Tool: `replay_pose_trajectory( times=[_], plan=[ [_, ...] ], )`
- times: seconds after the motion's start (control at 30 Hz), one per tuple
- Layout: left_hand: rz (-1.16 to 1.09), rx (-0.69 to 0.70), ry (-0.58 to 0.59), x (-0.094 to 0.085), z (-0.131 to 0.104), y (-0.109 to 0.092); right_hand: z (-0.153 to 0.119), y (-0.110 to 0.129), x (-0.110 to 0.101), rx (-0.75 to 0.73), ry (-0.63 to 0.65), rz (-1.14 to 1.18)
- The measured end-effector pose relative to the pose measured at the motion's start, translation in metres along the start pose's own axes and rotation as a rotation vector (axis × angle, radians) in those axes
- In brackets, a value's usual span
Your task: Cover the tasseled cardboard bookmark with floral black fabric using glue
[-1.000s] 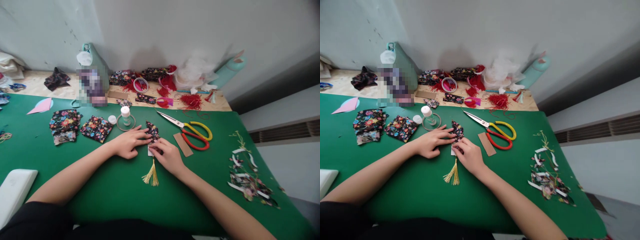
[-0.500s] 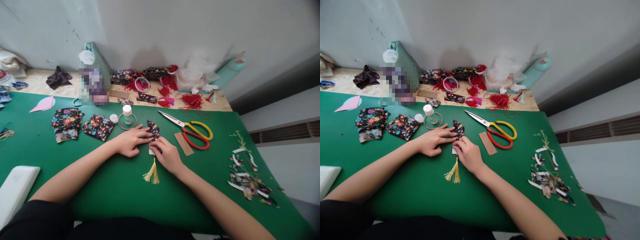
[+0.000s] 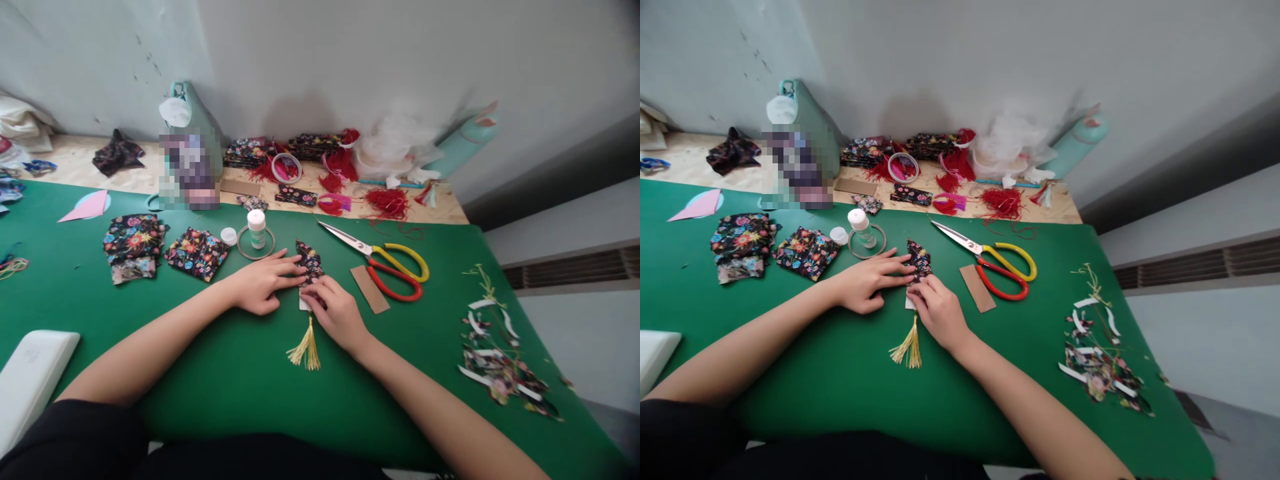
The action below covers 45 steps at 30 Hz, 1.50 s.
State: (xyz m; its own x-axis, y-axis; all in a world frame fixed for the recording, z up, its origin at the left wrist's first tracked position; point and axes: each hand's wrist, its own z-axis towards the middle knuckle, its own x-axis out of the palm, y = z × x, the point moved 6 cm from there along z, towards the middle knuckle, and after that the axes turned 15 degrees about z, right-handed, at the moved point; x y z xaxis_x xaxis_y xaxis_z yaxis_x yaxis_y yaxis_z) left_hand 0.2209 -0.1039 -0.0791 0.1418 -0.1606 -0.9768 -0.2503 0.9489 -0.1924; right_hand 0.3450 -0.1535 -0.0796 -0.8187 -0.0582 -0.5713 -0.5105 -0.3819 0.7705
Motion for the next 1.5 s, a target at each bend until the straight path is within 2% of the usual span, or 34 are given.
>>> replay_pose_trajectory(
  times=[0.33, 0.67, 0.97, 1.2, 1.5],
  plan=[
    [-0.006, -0.002, -0.025, -0.0008, -0.0005, -0.0008, 0.0008, 0.003, -0.0025, -0.032, -0.013, 0.022],
    [-0.009, -0.002, -0.014, -0.001, 0.0003, 0.0001, 0.0018, 0.0039, 0.0026, -0.034, 0.056, -0.139],
    [-0.018, -0.007, -0.02, -0.0007, 0.0001, -0.0002, 0.0017, 0.0025, 0.0053, -0.071, 0.091, -0.095],
    [-0.021, -0.013, -0.022, -0.0006, -0.0005, -0.0002, 0.0009, -0.0012, -0.0012, 0.0, 0.049, 0.046],
    [-0.029, -0.006, -0.01, -0.0007, -0.0001, -0.001, 0.005, 0.0008, 0.0001, -0.017, 0.089, -0.056]
  ],
)
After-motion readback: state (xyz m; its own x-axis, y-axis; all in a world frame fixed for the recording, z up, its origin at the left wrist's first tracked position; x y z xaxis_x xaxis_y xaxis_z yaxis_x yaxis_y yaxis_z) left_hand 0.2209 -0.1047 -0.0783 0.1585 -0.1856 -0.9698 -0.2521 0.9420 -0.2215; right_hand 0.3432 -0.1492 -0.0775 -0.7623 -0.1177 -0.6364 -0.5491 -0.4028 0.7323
